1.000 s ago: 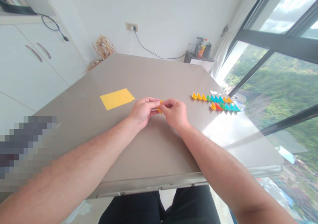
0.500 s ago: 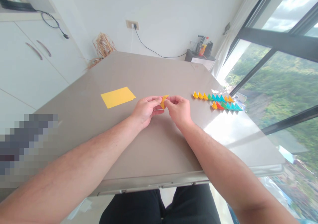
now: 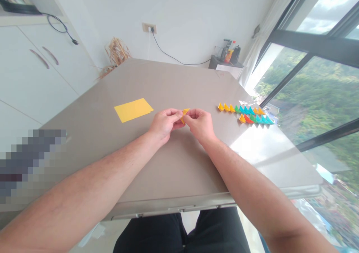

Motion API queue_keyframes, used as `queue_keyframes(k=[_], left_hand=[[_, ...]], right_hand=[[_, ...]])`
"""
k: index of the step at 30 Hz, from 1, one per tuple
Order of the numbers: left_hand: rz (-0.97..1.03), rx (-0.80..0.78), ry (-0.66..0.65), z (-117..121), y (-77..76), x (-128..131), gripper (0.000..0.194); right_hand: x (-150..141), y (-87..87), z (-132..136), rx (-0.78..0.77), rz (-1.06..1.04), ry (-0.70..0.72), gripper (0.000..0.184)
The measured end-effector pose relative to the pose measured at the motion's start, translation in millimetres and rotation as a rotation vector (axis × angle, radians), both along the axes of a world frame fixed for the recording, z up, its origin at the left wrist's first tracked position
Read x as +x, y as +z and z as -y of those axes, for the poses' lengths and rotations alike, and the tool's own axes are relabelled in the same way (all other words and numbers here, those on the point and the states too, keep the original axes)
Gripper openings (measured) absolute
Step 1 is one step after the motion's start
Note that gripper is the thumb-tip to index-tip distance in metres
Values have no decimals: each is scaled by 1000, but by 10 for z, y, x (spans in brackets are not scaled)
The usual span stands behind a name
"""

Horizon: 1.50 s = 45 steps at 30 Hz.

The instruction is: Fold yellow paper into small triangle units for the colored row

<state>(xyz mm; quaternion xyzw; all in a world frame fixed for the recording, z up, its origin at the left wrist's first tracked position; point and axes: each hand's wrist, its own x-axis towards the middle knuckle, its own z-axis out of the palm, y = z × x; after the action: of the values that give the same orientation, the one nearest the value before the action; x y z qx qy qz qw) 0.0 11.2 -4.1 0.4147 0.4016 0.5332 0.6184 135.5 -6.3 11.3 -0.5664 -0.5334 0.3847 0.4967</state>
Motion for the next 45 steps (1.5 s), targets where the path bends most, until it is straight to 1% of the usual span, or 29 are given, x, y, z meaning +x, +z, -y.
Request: queue_keyframes(k=[10, 15, 19, 23, 26, 29, 31, 35, 39, 41, 43, 45], left_hand=[[10, 52, 30, 11, -12, 23, 24], [7, 68, 56, 17, -4, 33, 26], [-32, 85, 41, 34, 13, 34, 28], [-93, 117, 34, 43, 17, 39, 30], [-118, 152, 43, 46, 10, 48, 31], [-155, 192, 33, 45, -3, 57, 28], [-182, 205, 6, 38, -18, 58, 26], [-231, 235, -33, 30, -37, 52, 26], [-234, 273, -92, 51, -17, 46, 25], [-255, 285, -133, 61, -5, 41, 28], [-288, 283, -98, 59, 1, 29, 30], [-334, 289, -76, 42, 1, 10, 26]], right_hand=[[8, 65, 48, -36, 108, 13, 17], [1, 33, 53, 1, 175, 29, 22], [-9, 11, 37, 27, 212, 8, 23], [-3, 20, 30, 2, 169, 11, 23], [6, 28, 40, 20, 133, 21, 22], [25, 19, 48, 39, 121, -13, 22], [41, 1, 42, 39, 149, -29, 24], [68, -35, 23, 49, 189, -74, 23], [82, -24, 25, 19, 146, -101, 22], [83, -10, 26, -5, 106, -88, 20], [83, -2, 20, -32, 84, -47, 20], [87, -3, 7, -62, 72, -3, 22]])
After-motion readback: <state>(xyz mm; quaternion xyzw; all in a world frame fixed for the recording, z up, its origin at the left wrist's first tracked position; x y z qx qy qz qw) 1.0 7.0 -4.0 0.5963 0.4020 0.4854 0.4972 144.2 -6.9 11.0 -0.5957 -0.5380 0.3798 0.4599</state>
